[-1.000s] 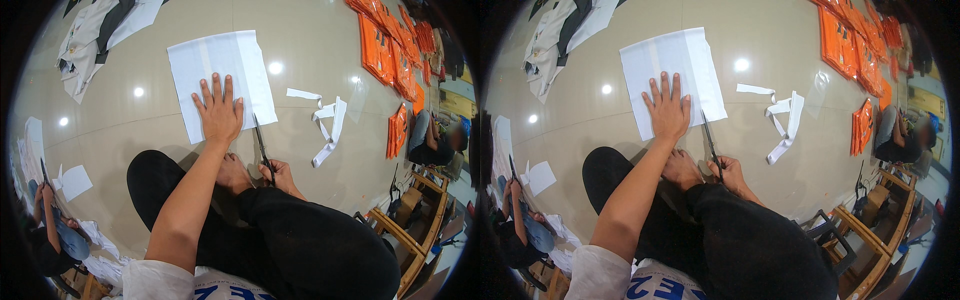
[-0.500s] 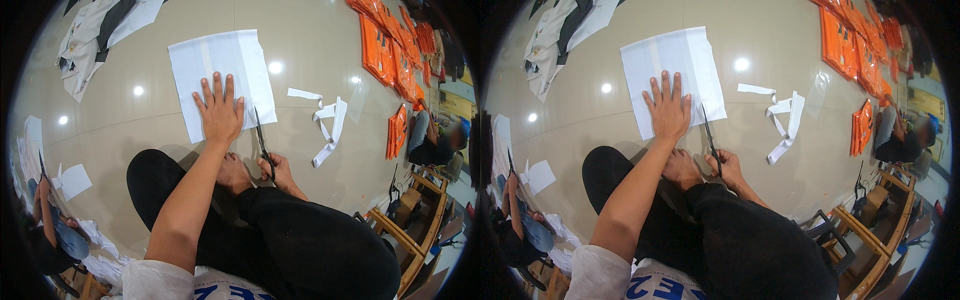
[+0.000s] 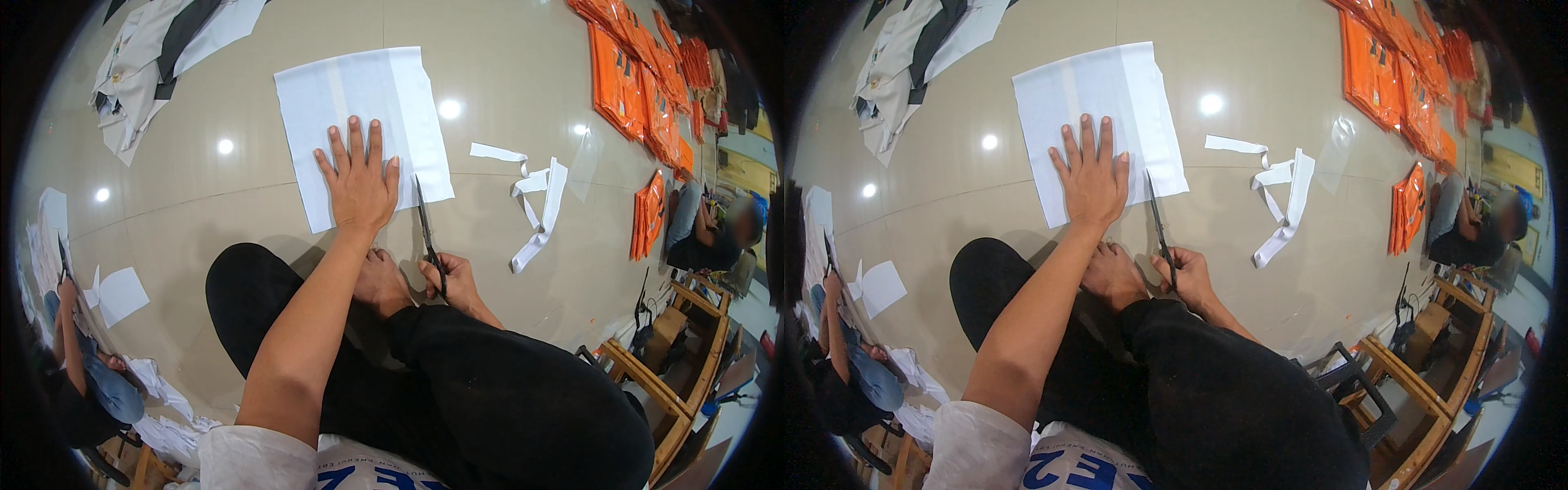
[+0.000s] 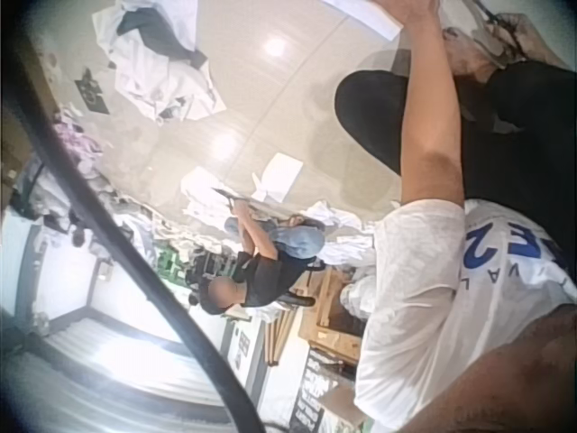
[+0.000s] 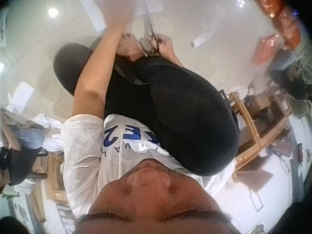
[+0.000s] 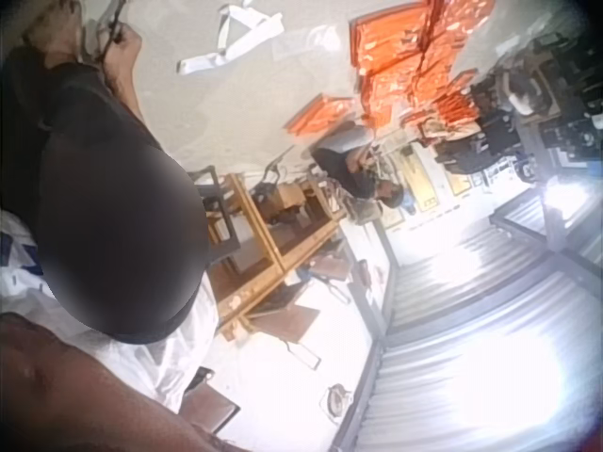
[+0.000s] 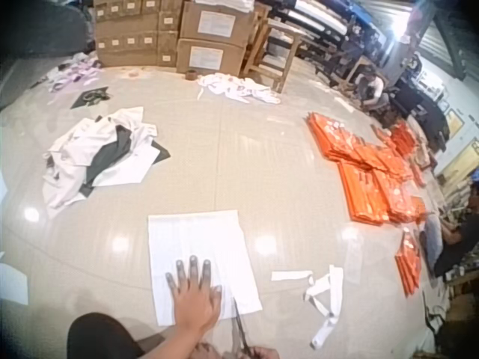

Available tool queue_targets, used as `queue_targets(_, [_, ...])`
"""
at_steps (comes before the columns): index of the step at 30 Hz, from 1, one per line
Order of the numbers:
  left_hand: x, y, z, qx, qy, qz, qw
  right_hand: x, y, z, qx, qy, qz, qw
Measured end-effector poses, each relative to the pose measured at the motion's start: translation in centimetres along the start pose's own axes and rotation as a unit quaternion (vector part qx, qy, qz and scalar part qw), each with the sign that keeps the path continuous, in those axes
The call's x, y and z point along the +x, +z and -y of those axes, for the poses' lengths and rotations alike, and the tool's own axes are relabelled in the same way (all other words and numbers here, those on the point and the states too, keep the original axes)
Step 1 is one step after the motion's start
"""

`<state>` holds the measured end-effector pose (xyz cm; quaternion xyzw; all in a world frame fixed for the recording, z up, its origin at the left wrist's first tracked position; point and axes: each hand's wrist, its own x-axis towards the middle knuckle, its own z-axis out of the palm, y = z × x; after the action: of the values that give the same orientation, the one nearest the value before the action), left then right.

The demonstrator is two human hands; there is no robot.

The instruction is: The person sits on the floor and uses scissors to trim the edges of a folded white fabric sheet. They cut along the sides to remove excess material, creating a neat rectangular piece.

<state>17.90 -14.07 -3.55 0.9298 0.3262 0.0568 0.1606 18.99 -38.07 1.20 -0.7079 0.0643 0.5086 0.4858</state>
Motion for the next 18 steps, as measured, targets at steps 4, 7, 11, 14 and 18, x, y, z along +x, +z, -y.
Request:
queue_targets(4, [0.0, 0.0, 0.0, -0.001, 0.000, 0.001, 1.000, 0.5, 0.5, 0.8, -0.003, -0.001, -0.012, 1.000])
queue_targets(7, [0.0, 0.0, 0.0, -0.002, 0.000, 0.002, 1.000, 0.9, 0.6, 1.1, 0.000, 0.002, -0.016, 1.000])
queue_targets(11, [0.0, 0.1, 0.1, -0.005, -0.001, -0.001, 1.000, 1.2, 0.7, 1.3, 0.003, 0.004, -0.013, 1.000])
queue_targets(14, [0.0, 0.0, 0.0, -0.005, -0.001, 0.002, 1.000, 1.2, 1.0, 1.6, 0.001, 0.009, -0.022, 1.000])
queue_targets(18, [0.0, 0.0, 0.0, -0.002, -0.002, 0.002, 1.000, 1.3, 0.8, 1.4, 0.004, 0.007, -0.016, 1.000])
